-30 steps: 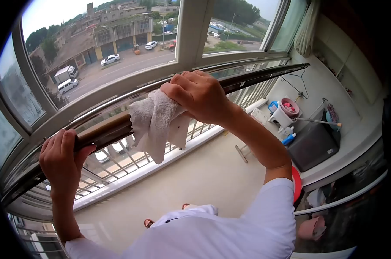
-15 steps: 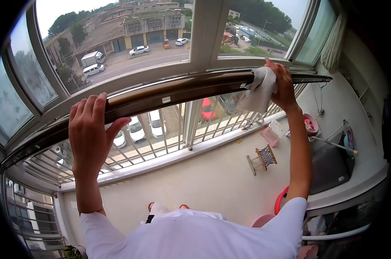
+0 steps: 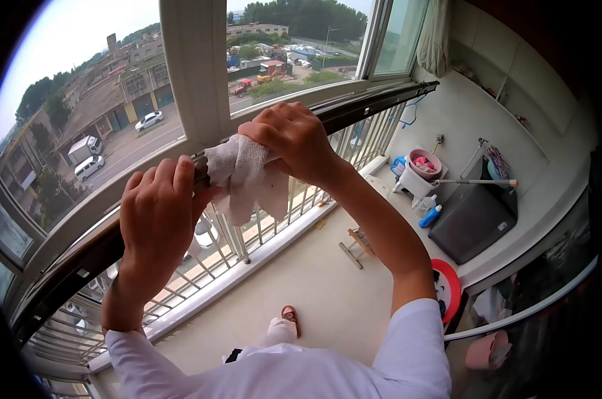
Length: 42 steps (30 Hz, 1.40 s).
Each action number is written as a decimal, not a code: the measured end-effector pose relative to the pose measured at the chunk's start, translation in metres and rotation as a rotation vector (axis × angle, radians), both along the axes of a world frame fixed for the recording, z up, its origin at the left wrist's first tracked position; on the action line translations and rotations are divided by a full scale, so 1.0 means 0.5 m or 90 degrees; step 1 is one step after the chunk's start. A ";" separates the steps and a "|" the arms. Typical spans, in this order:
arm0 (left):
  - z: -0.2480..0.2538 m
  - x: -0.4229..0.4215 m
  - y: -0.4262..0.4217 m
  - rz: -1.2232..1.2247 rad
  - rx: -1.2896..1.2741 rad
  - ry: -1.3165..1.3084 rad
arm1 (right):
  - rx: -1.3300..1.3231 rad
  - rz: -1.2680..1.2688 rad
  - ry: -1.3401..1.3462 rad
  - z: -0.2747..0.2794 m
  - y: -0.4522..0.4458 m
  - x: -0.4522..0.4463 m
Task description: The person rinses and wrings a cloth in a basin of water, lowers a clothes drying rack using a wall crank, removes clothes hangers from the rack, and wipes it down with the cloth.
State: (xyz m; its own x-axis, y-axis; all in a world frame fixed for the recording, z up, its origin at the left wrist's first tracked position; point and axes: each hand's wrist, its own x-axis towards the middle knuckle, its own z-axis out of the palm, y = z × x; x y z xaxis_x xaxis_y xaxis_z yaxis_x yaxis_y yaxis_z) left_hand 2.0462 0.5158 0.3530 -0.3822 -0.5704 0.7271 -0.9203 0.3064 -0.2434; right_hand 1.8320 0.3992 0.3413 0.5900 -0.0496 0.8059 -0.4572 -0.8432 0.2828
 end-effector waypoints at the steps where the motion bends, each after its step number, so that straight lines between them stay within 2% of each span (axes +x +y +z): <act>1: -0.001 -0.004 -0.012 0.009 0.027 -0.008 | -0.007 -0.016 0.003 0.002 -0.033 -0.052; 4: -0.010 -0.020 -0.054 0.023 -0.002 -0.016 | -0.026 -0.082 0.012 0.003 -0.157 -0.243; 9: -0.014 -0.073 -0.105 0.061 -0.004 -0.011 | 0.035 -0.200 -0.009 0.004 -0.347 -0.580; 14: -0.018 -0.151 -0.132 0.066 -0.008 -0.032 | 0.083 -0.267 -0.019 0.000 -0.445 -0.796; 15: -0.022 -0.169 -0.133 0.105 0.057 -0.005 | 0.083 -0.265 -0.031 -0.005 -0.442 -0.810; 18: -0.013 -0.239 -0.177 0.116 -0.010 -0.057 | 0.084 -0.256 -0.051 -0.011 -0.447 -0.833; 21: 0.010 -0.406 -0.253 0.055 0.037 -0.077 | 0.083 -0.232 -0.027 -0.008 -0.453 -0.842; 23: -0.003 -0.529 -0.316 0.006 0.137 0.005 | 0.066 -0.184 -0.025 -0.010 -0.461 -0.841; 24: 0.005 -0.588 -0.338 0.035 0.150 0.013 | 0.051 -0.186 -0.023 -0.008 -0.457 -0.838; 27: -0.002 -0.696 -0.398 0.052 0.074 0.045 | 0.048 -0.128 -0.016 -0.008 -0.477 -0.870; 29: -0.025 -0.727 -0.423 0.058 -0.001 0.051 | 0.059 -0.090 0.014 -0.011 -0.515 -0.938; 31: -0.026 -0.767 -0.419 0.069 -0.008 0.053 | 0.073 -0.059 0.044 -0.004 -0.544 -1.005; 35: -0.019 -0.811 -0.408 0.093 0.002 0.044 | 0.061 -0.081 0.023 -0.009 -0.626 -1.173; 38: -0.017 -0.823 -0.392 0.105 0.004 0.045 | 0.032 -0.037 -0.013 -0.011 -0.682 -1.282; 42: -0.021 -0.856 -0.379 0.115 -0.012 0.023 | -0.057 -0.052 -0.031 -0.027 -0.652 -1.338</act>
